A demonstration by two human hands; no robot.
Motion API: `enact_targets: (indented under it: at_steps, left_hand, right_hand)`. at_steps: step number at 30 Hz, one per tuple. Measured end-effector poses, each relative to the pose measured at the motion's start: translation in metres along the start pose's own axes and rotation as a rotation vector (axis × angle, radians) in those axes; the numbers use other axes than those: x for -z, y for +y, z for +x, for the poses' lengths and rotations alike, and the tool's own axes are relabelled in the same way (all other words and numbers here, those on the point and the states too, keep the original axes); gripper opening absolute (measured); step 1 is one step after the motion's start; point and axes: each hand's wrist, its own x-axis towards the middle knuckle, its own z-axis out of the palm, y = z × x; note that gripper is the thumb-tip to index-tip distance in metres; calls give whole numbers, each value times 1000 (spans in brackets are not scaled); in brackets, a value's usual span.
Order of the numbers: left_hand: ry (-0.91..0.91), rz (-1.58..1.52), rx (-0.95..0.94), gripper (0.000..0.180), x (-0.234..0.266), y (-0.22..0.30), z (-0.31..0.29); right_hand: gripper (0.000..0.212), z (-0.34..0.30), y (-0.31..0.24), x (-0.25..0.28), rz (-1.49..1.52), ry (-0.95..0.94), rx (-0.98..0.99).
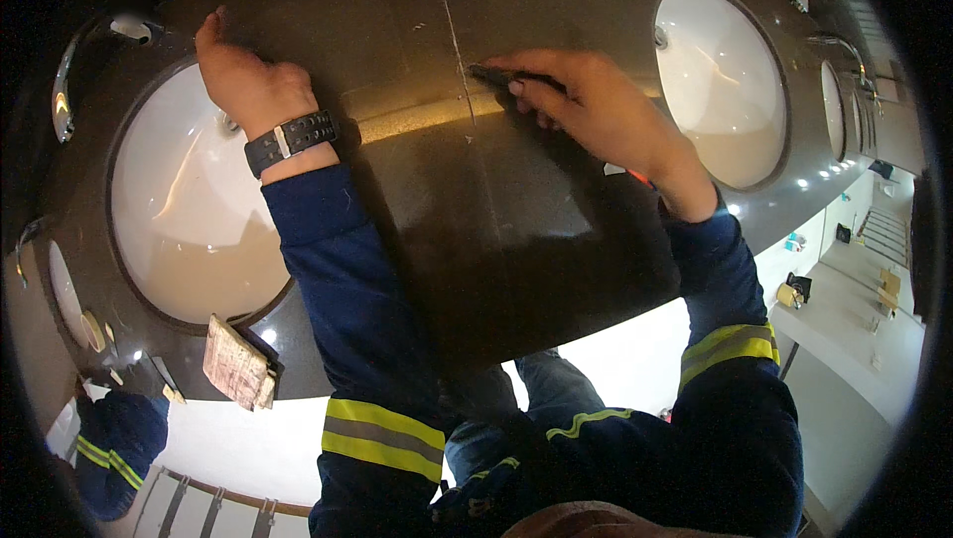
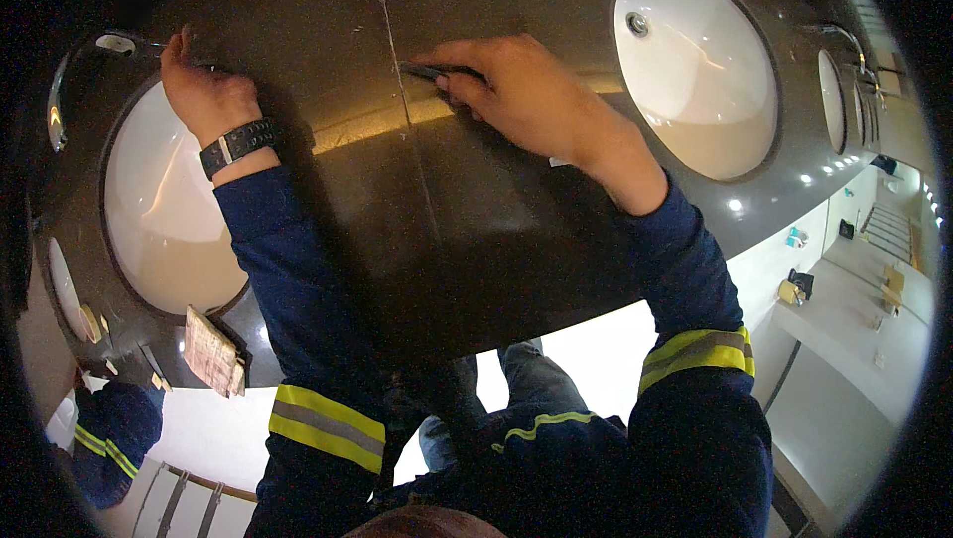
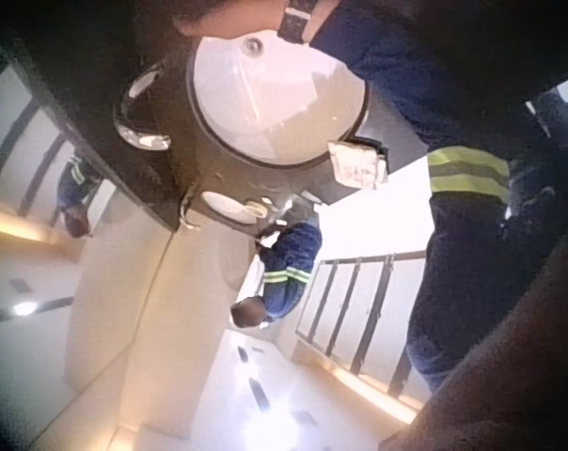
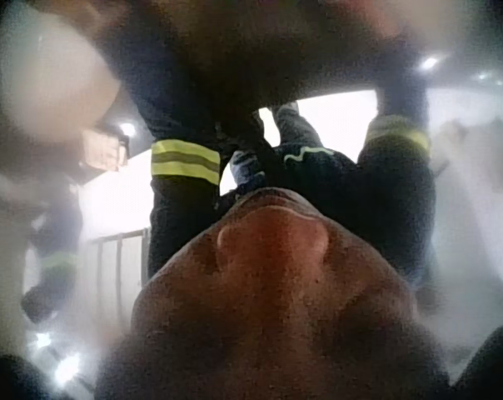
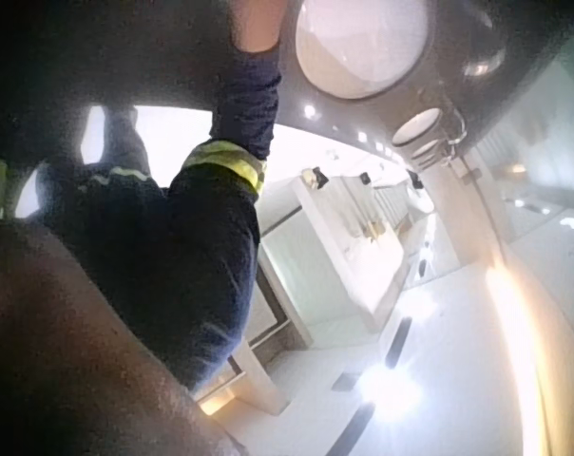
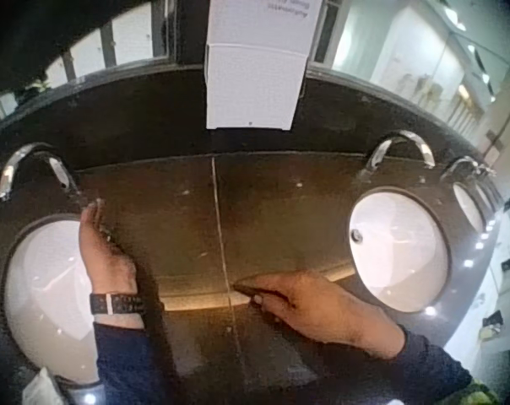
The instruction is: The person kneels at a bathroom vanity and uses a utility knife to scrape a white residue from the dark countertop surface. They repeatedly scrape along seams and edges, occasionally wiping the area with a cloth.
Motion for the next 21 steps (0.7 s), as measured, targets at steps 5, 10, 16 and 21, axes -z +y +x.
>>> enact_targets:
  at_steps: [5,10,16,21]
  left_hand:
    - [30,24,49,37,-12,5,-11]
    - [-116,514,-325,39,15,-12,3]
    - [-42,329,-129,51,-14,-10,-18]
    - [-1013,1148,-865,44,6,42,-162]
  right_hand:
    - [32,5,11,0,53,-55,-2]
    - [33,4,19,5,300,-123,-21]
    - [30,7,19,4,414,-123,74]
    - [29,9,40,23,623,-72,24]
